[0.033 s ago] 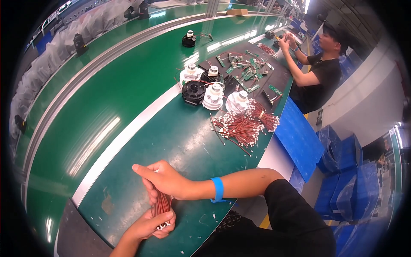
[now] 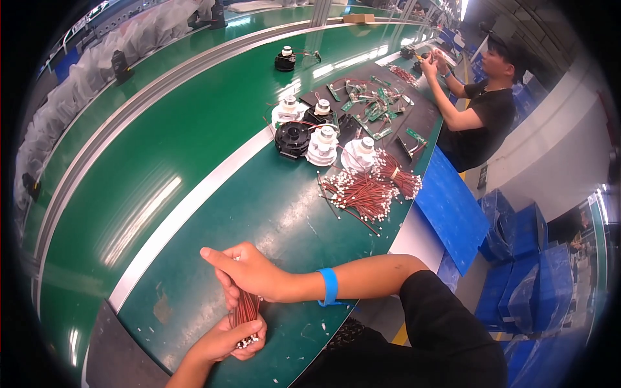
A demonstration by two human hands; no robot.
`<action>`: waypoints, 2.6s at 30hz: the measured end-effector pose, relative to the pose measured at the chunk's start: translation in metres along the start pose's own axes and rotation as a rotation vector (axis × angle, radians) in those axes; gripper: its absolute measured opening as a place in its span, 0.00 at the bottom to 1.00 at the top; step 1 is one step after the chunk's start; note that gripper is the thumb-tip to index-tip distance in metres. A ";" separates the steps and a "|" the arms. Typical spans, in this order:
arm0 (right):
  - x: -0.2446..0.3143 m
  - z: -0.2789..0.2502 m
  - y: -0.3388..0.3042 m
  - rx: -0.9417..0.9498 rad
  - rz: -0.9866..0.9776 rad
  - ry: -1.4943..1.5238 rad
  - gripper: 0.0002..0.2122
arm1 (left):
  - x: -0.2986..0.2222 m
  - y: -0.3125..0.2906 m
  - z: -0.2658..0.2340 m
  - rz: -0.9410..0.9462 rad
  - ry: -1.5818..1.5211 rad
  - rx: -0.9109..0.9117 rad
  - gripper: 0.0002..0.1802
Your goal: The person assembles electronic components by hand, taking wires and PCBs from blue bins and foam packaging and placing them into an electronic housing.
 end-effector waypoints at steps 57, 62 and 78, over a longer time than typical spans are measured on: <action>0.007 0.001 0.006 0.236 -0.174 -0.288 0.18 | -0.001 0.001 -0.008 0.205 -0.121 0.001 0.14; 0.008 0.002 0.003 0.122 -0.162 -0.391 0.17 | -0.001 0.001 -0.007 0.197 -0.052 0.002 0.18; 0.015 0.000 -0.001 0.005 -0.498 -0.823 0.19 | 0.003 -0.001 -0.009 0.161 0.038 -0.006 0.21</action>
Point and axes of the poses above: each hand's wrist, its own y-axis towards the middle knuckle, its own z-axis out of the palm, x = y × z, the point moved 3 cm from there along y, towards the middle knuckle, and after that the axes turned 5 degrees about -y, right-handed, at the moved point
